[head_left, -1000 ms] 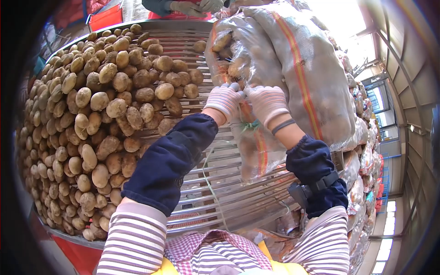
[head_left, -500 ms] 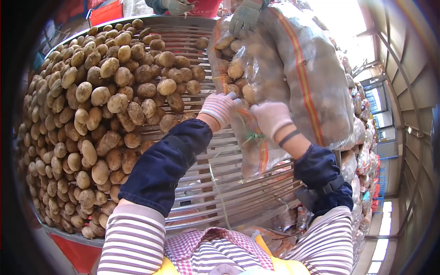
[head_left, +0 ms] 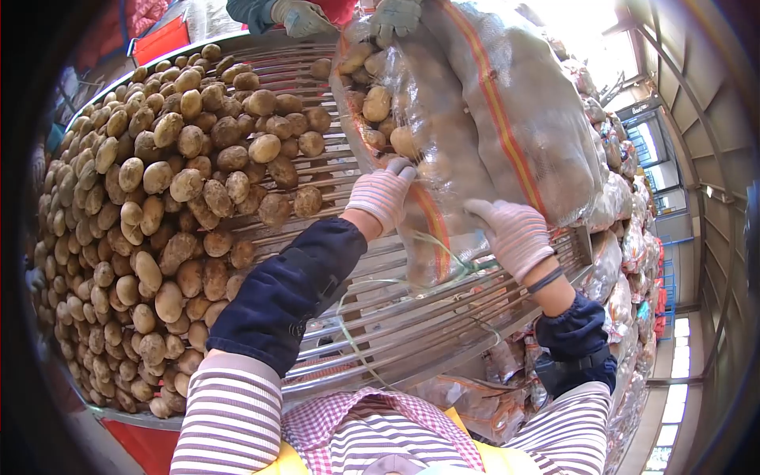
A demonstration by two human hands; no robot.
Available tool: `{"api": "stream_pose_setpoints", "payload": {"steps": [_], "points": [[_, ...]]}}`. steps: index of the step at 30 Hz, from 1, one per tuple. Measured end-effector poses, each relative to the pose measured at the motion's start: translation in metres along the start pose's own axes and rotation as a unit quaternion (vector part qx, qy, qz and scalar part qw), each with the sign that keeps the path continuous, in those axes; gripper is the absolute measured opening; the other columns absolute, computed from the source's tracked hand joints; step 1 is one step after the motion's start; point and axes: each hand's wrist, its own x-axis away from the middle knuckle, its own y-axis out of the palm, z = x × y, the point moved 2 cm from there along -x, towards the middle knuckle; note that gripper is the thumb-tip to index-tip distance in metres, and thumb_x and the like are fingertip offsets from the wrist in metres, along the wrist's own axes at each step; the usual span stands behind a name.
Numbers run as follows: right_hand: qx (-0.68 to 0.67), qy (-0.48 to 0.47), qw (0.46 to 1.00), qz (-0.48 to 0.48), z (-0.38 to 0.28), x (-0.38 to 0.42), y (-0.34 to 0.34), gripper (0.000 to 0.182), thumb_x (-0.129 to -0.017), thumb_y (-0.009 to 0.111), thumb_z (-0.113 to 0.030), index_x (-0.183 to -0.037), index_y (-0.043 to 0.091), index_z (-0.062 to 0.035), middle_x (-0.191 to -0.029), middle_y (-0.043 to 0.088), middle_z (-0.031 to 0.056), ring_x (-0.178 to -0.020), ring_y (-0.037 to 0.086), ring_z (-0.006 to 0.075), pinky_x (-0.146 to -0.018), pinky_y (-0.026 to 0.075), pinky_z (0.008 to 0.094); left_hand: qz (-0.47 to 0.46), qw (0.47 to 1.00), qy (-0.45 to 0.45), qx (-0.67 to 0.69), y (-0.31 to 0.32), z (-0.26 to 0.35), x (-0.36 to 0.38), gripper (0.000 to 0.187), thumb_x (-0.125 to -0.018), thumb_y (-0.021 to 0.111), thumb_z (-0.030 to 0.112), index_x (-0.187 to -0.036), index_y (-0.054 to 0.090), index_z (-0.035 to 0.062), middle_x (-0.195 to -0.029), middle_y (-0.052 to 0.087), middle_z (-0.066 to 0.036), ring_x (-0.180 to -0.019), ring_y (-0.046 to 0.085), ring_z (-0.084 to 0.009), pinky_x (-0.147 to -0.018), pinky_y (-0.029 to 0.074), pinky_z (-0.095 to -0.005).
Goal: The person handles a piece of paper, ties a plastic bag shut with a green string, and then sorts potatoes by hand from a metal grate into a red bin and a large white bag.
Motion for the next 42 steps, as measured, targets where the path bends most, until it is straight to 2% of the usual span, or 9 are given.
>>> {"api": "stream_pose_setpoints", "payload": {"steps": [6, 12, 18, 22, 24, 26, 32, 38, 42], "points": [[0.052, -0.063, 0.988, 0.133, -0.032, -0.031, 0.016, 0.043, -0.085, 0.068, -0.013, -0.127, 0.066, -0.0206, -0.082, 0.066, 0.0094, -0.079, 0.067, 0.0323, -0.069, 0.052, 0.0456, -0.133, 0.979, -0.144, 0.063, -0.012, 0.011, 0.002, 0.038, -0.085, 0.076, 0.022, -0.119, 0.064, 0.0105, -0.116, 0.066, -0.016, -0.108, 0.066, -0.0407, -0.09, 0.054, -0.0468], [0.132, -0.05, 0.978, 0.15, -0.05, -0.076, 0.038, 0.027, -0.089, 0.062, -0.019, -0.116, 0.068, -0.0185, -0.085, 0.069, 0.0057, -0.08, 0.07, 0.0253, -0.07, 0.052, 0.0408, -0.093, 0.987, -0.125, 0.047, 0.0, 0.005, 0.007, 0.035, -0.087, 0.074, 0.027, -0.118, 0.066, 0.0122, -0.117, 0.065, -0.016, -0.109, 0.066, -0.0405, -0.092, 0.054, -0.0479], [0.146, -0.026, 0.977, -0.154, -0.047, -0.059, -0.006, 0.016, -0.09, 0.063, -0.018, -0.104, 0.07, -0.0156, -0.093, 0.074, 0.0097, -0.088, 0.074, 0.0293, -0.075, 0.054, 0.0425, -0.098, 0.989, -0.108, 0.025, -0.003, 0.0, 0.023, 0.025, -0.088, 0.065, 0.016, -0.113, 0.067, 0.0127, -0.11, 0.068, -0.015, -0.102, 0.067, -0.0404, -0.087, 0.055, -0.0483], [0.178, -0.033, 0.968, -0.172, -0.036, -0.047, -0.014, 0.017, -0.09, 0.062, -0.017, -0.105, 0.07, -0.0166, -0.092, 0.074, 0.0095, -0.088, 0.073, 0.0306, -0.075, 0.055, 0.0433, -0.089, 0.99, -0.106, 0.024, -0.001, 0.001, 0.027, 0.026, -0.089, 0.061, 0.012, -0.113, 0.068, 0.0128, -0.109, 0.068, -0.014, -0.1, 0.068, -0.0397, -0.086, 0.055, -0.0489], [0.117, -0.065, 0.991, 0.003, -0.048, -0.051, -0.015, 0.017, -0.091, 0.061, -0.016, -0.106, 0.07, -0.0175, -0.092, 0.074, 0.0095, -0.09, 0.074, 0.0306, -0.075, 0.056, 0.0431, -0.084, 0.99, -0.109, 0.03, -0.004, 0.004, 0.026, 0.026, -0.088, 0.061, 0.012, -0.113, 0.068, 0.0129, -0.109, 0.068, -0.014, -0.101, 0.068, -0.0396, -0.086, 0.056, -0.0486], [0.097, -0.079, 0.992, 0.027, -0.049, -0.057, 0.005, 0.017, -0.091, 0.06, -0.015, -0.105, 0.069, -0.0165, -0.091, 0.074, 0.0101, -0.09, 0.074, 0.0311, -0.076, 0.056, 0.0433, -0.096, 0.988, -0.12, 0.022, -0.006, 0.005, 0.027, 0.028, -0.087, 0.06, 0.011, -0.114, 0.068, 0.0131, -0.11, 0.068, -0.014, -0.101, 0.068, -0.0396, -0.087, 0.056, -0.0484], [0.13, 0.013, 0.967, -0.221, -0.04, -0.017, -0.009, 0.026, -0.088, 0.062, -0.01, -0.111, 0.071, -0.0197, -0.088, 0.074, 0.013, -0.087, 0.073, 0.0351, -0.073, 0.056, 0.0468, -0.092, 0.992, -0.088, 0.0, -0.002, -0.001, 0.039, 0.016, -0.087, 0.063, 0.013, -0.103, 0.065, 0.01, -0.103, 0.066, -0.014, -0.097, 0.067, -0.0399, -0.084, 0.055, -0.05], [0.058, -0.019, 0.997, 0.049, -0.033, -0.021, 0.012, 0.031, -0.089, 0.061, -0.011, -0.117, 0.07, -0.0222, -0.083, 0.071, 0.0121, -0.082, 0.072, 0.0341, -0.069, 0.055, 0.0465, -0.122, 0.991, -0.04, 0.036, 0.004, 0.01, 0.04, 0.023, -0.084, 0.069, 0.013, -0.106, 0.063, 0.0095, -0.105, 0.064, -0.016, -0.1, 0.066, -0.0401, -0.085, 0.055, -0.0494], [0.088, 0.001, 0.996, 0.02, -0.049, -0.024, 0.047, 0.027, -0.093, 0.06, -0.017, -0.118, 0.069, -0.0224, -0.079, 0.069, 0.0118, -0.08, 0.072, 0.0325, -0.067, 0.054, 0.0453, -0.133, 0.987, -0.068, 0.058, -0.002, 0.014, 0.045, 0.032, -0.082, 0.071, 0.016, -0.113, 0.065, 0.0086, -0.108, 0.066, -0.016, -0.102, 0.066, -0.0404, -0.088, 0.055, -0.0485]]}}
